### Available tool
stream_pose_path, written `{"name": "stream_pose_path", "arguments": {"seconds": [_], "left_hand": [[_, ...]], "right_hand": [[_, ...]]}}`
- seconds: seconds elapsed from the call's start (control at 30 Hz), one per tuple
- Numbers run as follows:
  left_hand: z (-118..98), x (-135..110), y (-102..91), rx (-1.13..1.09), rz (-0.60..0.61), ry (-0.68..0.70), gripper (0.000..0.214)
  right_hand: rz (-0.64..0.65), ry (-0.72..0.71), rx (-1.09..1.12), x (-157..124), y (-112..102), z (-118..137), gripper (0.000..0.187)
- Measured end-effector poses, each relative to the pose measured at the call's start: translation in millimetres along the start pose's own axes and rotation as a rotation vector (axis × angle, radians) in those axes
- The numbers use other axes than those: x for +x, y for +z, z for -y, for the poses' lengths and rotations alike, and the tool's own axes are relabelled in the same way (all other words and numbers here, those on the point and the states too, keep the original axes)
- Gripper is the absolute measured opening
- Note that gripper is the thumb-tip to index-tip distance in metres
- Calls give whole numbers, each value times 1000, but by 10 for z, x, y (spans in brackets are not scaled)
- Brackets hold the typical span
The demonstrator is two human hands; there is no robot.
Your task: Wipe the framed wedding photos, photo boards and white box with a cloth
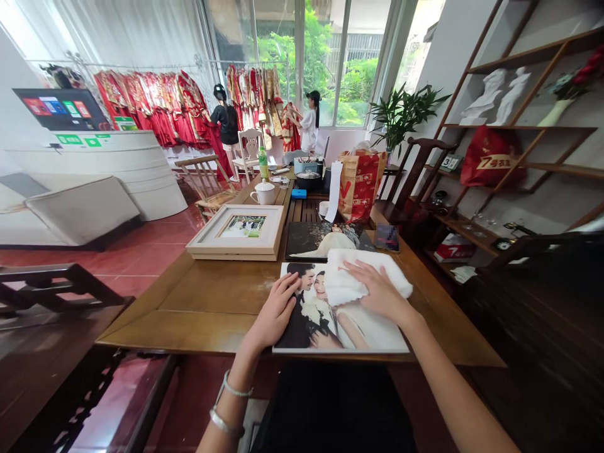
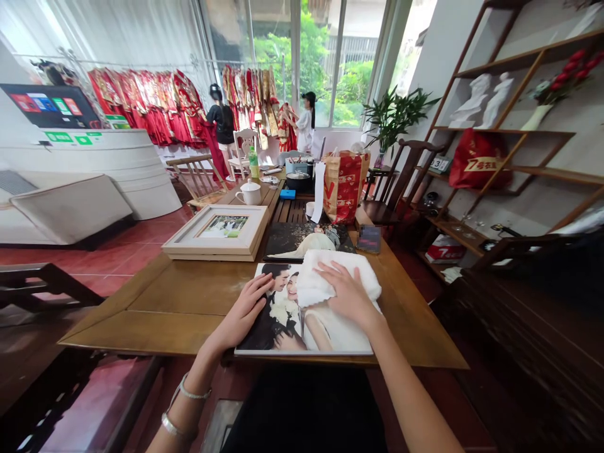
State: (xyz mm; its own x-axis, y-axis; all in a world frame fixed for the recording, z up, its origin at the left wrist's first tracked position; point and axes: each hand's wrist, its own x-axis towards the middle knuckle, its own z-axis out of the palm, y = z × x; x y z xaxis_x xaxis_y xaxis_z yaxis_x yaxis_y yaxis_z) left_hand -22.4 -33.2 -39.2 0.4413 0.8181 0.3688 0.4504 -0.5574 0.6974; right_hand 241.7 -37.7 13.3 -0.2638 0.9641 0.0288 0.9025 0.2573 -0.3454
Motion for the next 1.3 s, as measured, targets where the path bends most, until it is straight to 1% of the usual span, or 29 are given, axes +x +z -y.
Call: {"name": "stream_pose_path", "arguments": {"seconds": [0.07,0.17,0.27,0.33,0.37,0.4,0.47,0.6,0.63,0.7,0.73,0.8,0.87,0.97,1.03,1.07,1.1,1.17,1.23,1.3], "left_hand": [[5,1,8,6,-7,1,43],[14,4,23,15,-18,5,43],[13,3,25,15,-10,1,43],[9,1,19,14,-2,-4,44],[7,1,15,14,2,-4,44],[7,0,11,16,6,-4,44],[9,0,4,23,14,-6,44],[19,7,2,41,13,-7,44],[20,9,3,43,11,-6,44],[19,11,6,41,7,-8,44],[16,12,8,37,5,-11,44],[9,10,11,27,1,-19,44],[2,6,13,13,-4,-19,44],[-9,-1,13,-15,-23,-19,44],[-15,-3,13,-27,-40,-19,44],[-19,-4,12,-30,-47,-19,44],[-22,-3,11,-30,-49,-18,44],[-32,-1,7,-26,-42,-19,42],[-44,2,-1,-23,-28,-26,40],[-55,4,-9,-18,-16,-31,40]], "right_hand": [[-12,-10,-31,-100,46,67,83],[2,-51,-69,-487,140,270,93],[64,-126,-41,-928,186,476,102],[119,-177,-5,-1095,177,546,105],[142,-195,11,-1114,163,551,106],[155,-203,21,-1085,143,534,105],[149,-190,26,-894,90,440,102],[72,-83,16,-253,-26,162,86],[59,-49,18,-116,-45,116,84],[41,12,12,45,-50,93,83],[35,28,2,58,-33,122,83],[26,10,-31,-54,36,253,84],[30,-76,-55,-306,123,441,90],[102,-247,-28,-742,200,681,103],[162,-327,14,-926,189,721,106],[180,-341,31,-959,169,694,106],[184,-332,40,-949,144,638,105],[148,-259,34,-813,88,460,100],[77,-148,14,-570,39,255,94],[17,-47,15,-315,10,108,84]]}}
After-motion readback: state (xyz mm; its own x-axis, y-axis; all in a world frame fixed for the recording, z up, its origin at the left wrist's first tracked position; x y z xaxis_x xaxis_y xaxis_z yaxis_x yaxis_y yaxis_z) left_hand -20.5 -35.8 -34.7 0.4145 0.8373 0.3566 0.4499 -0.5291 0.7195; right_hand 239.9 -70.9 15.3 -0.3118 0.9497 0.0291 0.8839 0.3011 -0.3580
